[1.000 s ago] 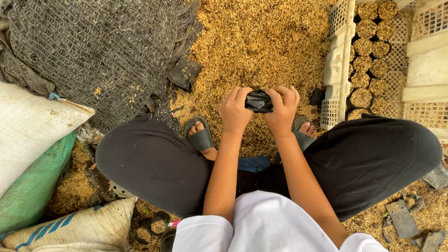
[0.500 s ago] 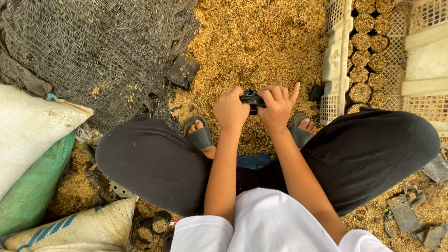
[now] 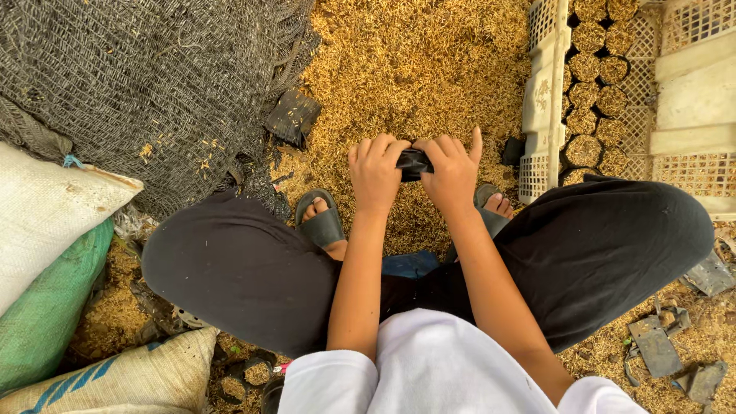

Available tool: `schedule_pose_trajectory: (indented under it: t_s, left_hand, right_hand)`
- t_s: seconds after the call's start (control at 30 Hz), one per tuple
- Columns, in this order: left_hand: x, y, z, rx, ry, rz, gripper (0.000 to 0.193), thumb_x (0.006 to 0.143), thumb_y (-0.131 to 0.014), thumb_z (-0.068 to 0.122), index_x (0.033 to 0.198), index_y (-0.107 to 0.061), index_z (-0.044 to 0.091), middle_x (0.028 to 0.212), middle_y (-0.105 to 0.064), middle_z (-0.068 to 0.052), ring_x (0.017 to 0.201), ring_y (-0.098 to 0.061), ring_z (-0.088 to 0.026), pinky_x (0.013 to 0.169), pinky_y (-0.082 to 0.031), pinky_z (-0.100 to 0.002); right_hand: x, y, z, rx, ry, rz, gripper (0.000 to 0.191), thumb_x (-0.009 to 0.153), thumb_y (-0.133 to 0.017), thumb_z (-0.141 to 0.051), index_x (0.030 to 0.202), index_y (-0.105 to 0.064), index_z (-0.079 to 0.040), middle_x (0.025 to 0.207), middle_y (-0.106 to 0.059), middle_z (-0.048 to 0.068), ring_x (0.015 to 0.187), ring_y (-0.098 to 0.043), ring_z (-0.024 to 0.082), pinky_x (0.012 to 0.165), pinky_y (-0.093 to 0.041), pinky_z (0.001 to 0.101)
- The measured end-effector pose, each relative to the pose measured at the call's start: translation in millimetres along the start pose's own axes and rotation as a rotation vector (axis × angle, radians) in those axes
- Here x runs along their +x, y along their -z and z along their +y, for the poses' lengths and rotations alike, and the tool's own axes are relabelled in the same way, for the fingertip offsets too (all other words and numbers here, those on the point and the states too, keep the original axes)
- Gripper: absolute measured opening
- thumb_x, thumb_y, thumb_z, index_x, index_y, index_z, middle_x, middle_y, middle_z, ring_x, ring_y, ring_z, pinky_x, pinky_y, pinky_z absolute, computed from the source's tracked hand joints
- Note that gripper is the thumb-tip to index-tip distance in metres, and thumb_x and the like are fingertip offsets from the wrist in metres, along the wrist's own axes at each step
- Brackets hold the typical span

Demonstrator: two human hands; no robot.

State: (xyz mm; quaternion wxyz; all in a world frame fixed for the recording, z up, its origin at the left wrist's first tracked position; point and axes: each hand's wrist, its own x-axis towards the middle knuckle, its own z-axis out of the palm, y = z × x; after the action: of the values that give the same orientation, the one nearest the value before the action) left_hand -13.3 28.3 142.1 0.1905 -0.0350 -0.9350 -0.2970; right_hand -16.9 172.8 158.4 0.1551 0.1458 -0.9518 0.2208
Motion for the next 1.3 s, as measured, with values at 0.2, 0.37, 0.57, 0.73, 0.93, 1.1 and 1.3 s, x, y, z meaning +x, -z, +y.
schedule_pose_trajectory:
  t_s: [0.2,0.37,0.57,0.73,0.93,1.1,1.3]
  left_hand:
    - [-4,-9,-13,-0.388,0.288,-0.325,0.029,0.088,-0.071,0.008,0.115,-0.073,0.016,0.111,-0.066,0.000,0.110,-0.062,-0.019,0.097,-0.051,-0.040]
    - [-8,-24,-41,-0.668,0.669,-0.453,0.038,0.109,-0.052,0.038,0.125,-0.065,0.006,0.102,-0.066,-0.009,0.091,-0.064,-0.019,0.085,-0.051,-0.040]
    - [-22,-45,-54,-0.638,0.856,-0.551,0.043,0.104,-0.060,0.040,0.099,-0.079,0.001,0.068,-0.070,-0.005,0.053,-0.058,-0.009,0.051,-0.044,-0.027]
    - [-27,-48,-66,-0.803,0.883,-0.455,0.028,0.098,-0.067,0.027,0.109,-0.079,0.004,0.072,-0.071,0.000,0.057,-0.059,-0.005,0.051,-0.044,-0.023]
    - [-32,-61,-80,-0.962,0.961,-0.355,0.026,0.100,-0.068,0.021,0.111,-0.078,0.000,0.075,-0.070,-0.001,0.060,-0.058,-0.006,0.053,-0.046,-0.023]
    - [-31,-65,-86,-1.042,1.057,-0.036,0.027,0.099,-0.068,0.021,0.116,-0.072,0.001,0.077,-0.070,0.000,0.064,-0.063,-0.006,0.056,-0.052,-0.025]
    - [-30,-66,-81,-0.888,0.947,-0.011,0.031,0.102,-0.066,0.024,0.116,-0.076,-0.001,0.076,-0.071,0.000,0.064,-0.063,-0.006,0.057,-0.051,-0.024]
  right_hand:
    - [0,-13,22,0.190,-0.272,-0.157,0.019,0.085,-0.076,-0.006,0.102,-0.078,-0.015,0.099,-0.074,0.003,0.097,-0.069,0.027,0.115,-0.016,0.0695]
    - [-2,-27,42,0.540,-0.610,-0.303,0.019,0.093,-0.075,-0.017,0.112,-0.078,-0.017,0.096,-0.077,0.005,0.084,-0.074,0.022,0.089,-0.057,0.0486]
    - [-12,-32,35,0.394,-0.372,-0.292,0.022,0.093,-0.073,-0.009,0.113,-0.079,-0.013,0.093,-0.079,0.012,0.077,-0.073,0.029,0.096,-0.044,0.0538]
    - [-8,-26,27,0.539,-0.401,-0.194,0.033,0.093,-0.072,-0.010,0.126,-0.069,-0.011,0.111,-0.072,0.012,0.103,-0.066,0.030,0.101,-0.045,0.0489]
    - [-2,-12,28,0.362,-0.333,0.047,0.015,0.100,-0.073,-0.007,0.112,-0.078,-0.014,0.100,-0.070,0.006,0.092,-0.070,0.025,0.120,-0.026,0.0594]
    - [-3,0,21,0.555,-0.381,-0.001,0.023,0.094,-0.079,-0.028,0.111,-0.070,-0.015,0.103,-0.067,0.000,0.100,-0.067,0.020,0.119,-0.030,0.0608]
    - [-8,-1,5,0.297,-0.084,-0.110,0.022,0.084,-0.085,-0.034,0.094,-0.078,-0.015,0.118,-0.064,0.006,0.120,-0.054,0.028,0.117,-0.019,0.0589]
